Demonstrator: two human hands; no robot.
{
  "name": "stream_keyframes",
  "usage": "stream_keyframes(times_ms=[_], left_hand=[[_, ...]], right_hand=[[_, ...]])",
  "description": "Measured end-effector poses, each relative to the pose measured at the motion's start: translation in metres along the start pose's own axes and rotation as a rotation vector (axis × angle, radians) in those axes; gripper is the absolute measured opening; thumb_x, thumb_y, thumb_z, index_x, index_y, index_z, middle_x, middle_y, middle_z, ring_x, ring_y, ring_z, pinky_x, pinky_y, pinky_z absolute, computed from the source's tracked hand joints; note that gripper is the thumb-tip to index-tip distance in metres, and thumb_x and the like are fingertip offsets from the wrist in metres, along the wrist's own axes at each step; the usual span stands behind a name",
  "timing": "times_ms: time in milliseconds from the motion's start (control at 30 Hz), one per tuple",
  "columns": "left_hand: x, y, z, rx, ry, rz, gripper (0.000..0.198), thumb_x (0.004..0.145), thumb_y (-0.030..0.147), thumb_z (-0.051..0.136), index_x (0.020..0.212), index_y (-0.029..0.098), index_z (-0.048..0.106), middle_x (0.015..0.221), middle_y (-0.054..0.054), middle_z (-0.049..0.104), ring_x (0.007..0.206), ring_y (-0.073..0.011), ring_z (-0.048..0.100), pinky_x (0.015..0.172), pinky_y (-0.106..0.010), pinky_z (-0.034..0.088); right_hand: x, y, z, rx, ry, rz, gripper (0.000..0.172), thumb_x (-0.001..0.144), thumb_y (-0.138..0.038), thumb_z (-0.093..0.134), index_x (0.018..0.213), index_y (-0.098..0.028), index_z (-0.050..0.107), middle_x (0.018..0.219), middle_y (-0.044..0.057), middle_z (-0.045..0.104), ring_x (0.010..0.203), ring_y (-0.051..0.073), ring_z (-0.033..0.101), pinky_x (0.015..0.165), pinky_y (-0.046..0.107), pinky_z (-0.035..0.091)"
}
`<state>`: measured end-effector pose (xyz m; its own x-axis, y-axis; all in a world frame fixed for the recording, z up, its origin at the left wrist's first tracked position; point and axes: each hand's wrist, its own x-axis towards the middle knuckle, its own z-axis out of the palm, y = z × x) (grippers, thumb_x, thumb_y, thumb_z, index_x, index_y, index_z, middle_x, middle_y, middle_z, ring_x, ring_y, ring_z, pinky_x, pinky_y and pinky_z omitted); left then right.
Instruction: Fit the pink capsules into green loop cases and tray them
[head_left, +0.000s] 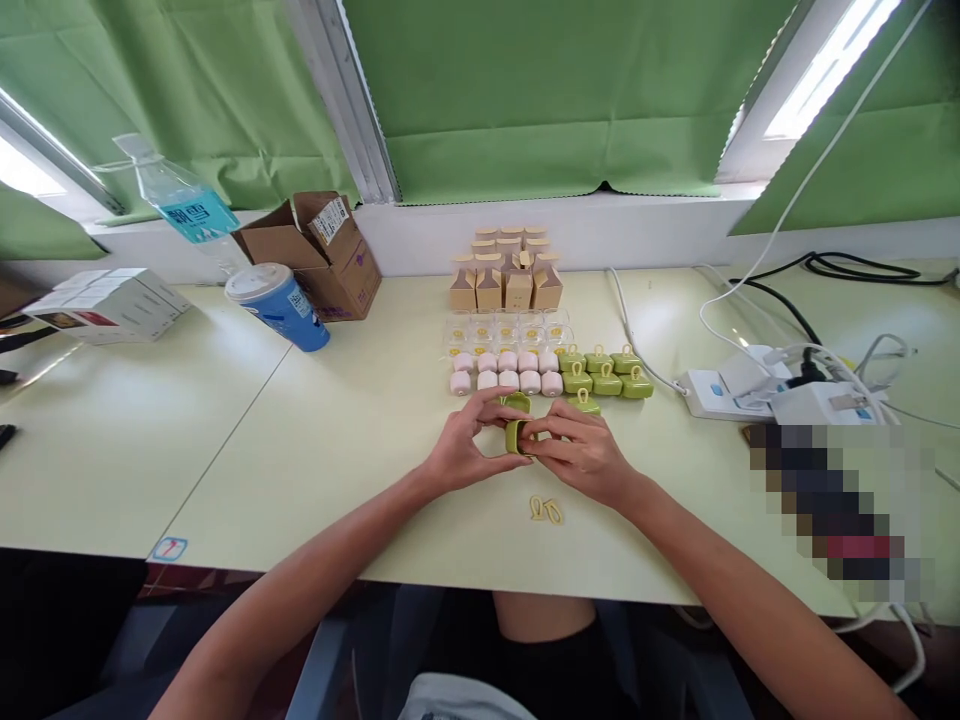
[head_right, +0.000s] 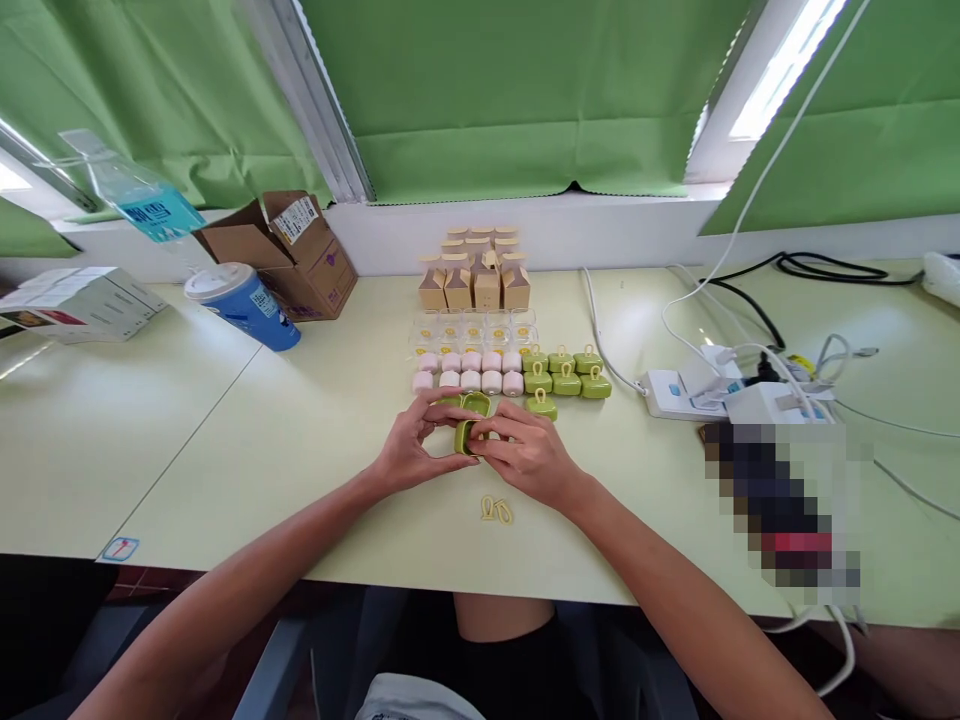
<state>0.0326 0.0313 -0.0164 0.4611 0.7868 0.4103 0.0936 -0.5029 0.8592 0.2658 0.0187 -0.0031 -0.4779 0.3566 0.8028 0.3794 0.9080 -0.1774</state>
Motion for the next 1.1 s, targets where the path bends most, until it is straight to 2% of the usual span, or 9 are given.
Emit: stream_keyframes(times_ms=[167, 333, 400, 467, 567, 633, 833, 1000, 1100], left_hand=[[0.000, 0.000, -0.002, -0.116, -0.024, -0.076, 0.089, 0.075, 0.033, 0.104, 0.147, 0.023, 0.054, 0.118, -0.013, 0.086, 0.105, -0.0227, 0.082, 0.098, -0.034, 0.064], [0.003, 0.003, -0.003, -0.197, -0.042, -0.190, 0.086, 0.071, 0.030, 0.106, 0.142, 0.021, 0.059, 0.114, -0.011, 0.086, 0.105, -0.0216, 0.081, 0.102, -0.034, 0.063], [0.006, 0.003, -0.003, -0.273, -0.014, -0.228, 0.083, 0.071, 0.031, 0.106, 0.139, 0.021, 0.061, 0.112, -0.011, 0.086, 0.106, -0.0215, 0.081, 0.102, -0.034, 0.062], [0.009, 0.002, -0.005, -0.377, 0.014, -0.260, 0.075, 0.075, 0.033, 0.104, 0.136, 0.021, 0.062, 0.112, -0.011, 0.085, 0.105, -0.0210, 0.081, 0.098, -0.032, 0.064], [0.012, -0.001, -0.007, -0.526, 0.054, -0.311, 0.064, 0.081, 0.038, 0.101, 0.131, 0.021, 0.064, 0.115, -0.011, 0.084, 0.102, -0.0196, 0.081, 0.087, -0.028, 0.065], [0.013, -0.003, -0.008, -0.579, 0.086, -0.330, 0.061, 0.080, 0.039, 0.101, 0.126, 0.021, 0.066, 0.116, -0.010, 0.083, 0.102, -0.0193, 0.081, 0.085, -0.027, 0.066], [0.012, -0.002, -0.002, -0.628, 0.108, -0.350, 0.058, 0.072, 0.045, 0.105, 0.108, 0.018, 0.070, 0.106, -0.008, 0.081, 0.096, -0.0180, 0.080, 0.084, -0.025, 0.065], [0.012, -0.002, 0.000, -0.599, 0.092, -0.340, 0.063, 0.070, 0.053, 0.105, 0.104, 0.017, 0.068, 0.104, -0.009, 0.081, 0.092, -0.0198, 0.081, 0.084, -0.029, 0.066], [0.011, -0.002, 0.001, -0.572, 0.090, -0.325, 0.064, 0.069, 0.056, 0.105, 0.103, 0.017, 0.067, 0.104, -0.009, 0.081, 0.091, -0.0203, 0.081, 0.083, -0.031, 0.066]], right_hand=[[-0.001, 0.002, 0.002, 0.059, -0.043, 0.017, 0.019, 0.100, -0.006, 0.074, 0.088, -0.022, 0.077, 0.094, 0.002, 0.085, 0.074, 0.016, 0.061, 0.061, 0.031, 0.050], [-0.004, 0.002, 0.008, 0.073, -0.033, 0.032, 0.022, 0.101, -0.007, 0.072, 0.086, -0.023, 0.077, 0.092, 0.001, 0.084, 0.075, 0.017, 0.067, 0.059, 0.031, 0.053], [-0.004, 0.002, 0.008, 0.099, -0.010, 0.061, 0.018, 0.104, -0.009, 0.070, 0.098, -0.023, 0.079, 0.099, 0.003, 0.086, 0.080, 0.017, 0.072, 0.065, 0.031, 0.059], [-0.003, 0.001, 0.005, 0.137, 0.039, 0.113, 0.019, 0.107, -0.011, 0.068, 0.115, -0.023, 0.080, 0.111, 0.007, 0.086, 0.093, 0.019, 0.079, 0.076, 0.033, 0.067], [-0.002, 0.000, 0.001, 0.189, 0.092, 0.181, 0.031, 0.107, -0.016, 0.069, 0.136, -0.025, 0.075, 0.123, 0.011, 0.084, 0.109, 0.022, 0.082, 0.091, 0.037, 0.072], [-0.003, 0.000, 0.001, 0.189, 0.075, 0.179, 0.039, 0.104, -0.020, 0.074, 0.143, -0.026, 0.071, 0.127, 0.012, 0.083, 0.111, 0.023, 0.082, 0.090, 0.038, 0.073], [-0.006, 0.001, 0.009, 0.213, 0.082, 0.182, 0.047, 0.101, -0.010, 0.072, 0.144, -0.027, 0.071, 0.127, 0.012, 0.080, 0.100, 0.019, 0.080, 0.073, 0.027, 0.072], [-0.008, 0.000, 0.012, 0.158, 0.071, 0.198, 0.039, 0.098, -0.009, 0.069, 0.133, -0.024, 0.073, 0.119, 0.011, 0.080, 0.077, 0.015, 0.073, 0.065, 0.027, 0.068], [-0.006, -0.001, 0.011, 0.120, 0.053, 0.213, 0.035, 0.094, -0.008, 0.068, 0.126, -0.022, 0.074, 0.113, 0.011, 0.081, 0.070, 0.015, 0.069, 0.062, 0.029, 0.065]])
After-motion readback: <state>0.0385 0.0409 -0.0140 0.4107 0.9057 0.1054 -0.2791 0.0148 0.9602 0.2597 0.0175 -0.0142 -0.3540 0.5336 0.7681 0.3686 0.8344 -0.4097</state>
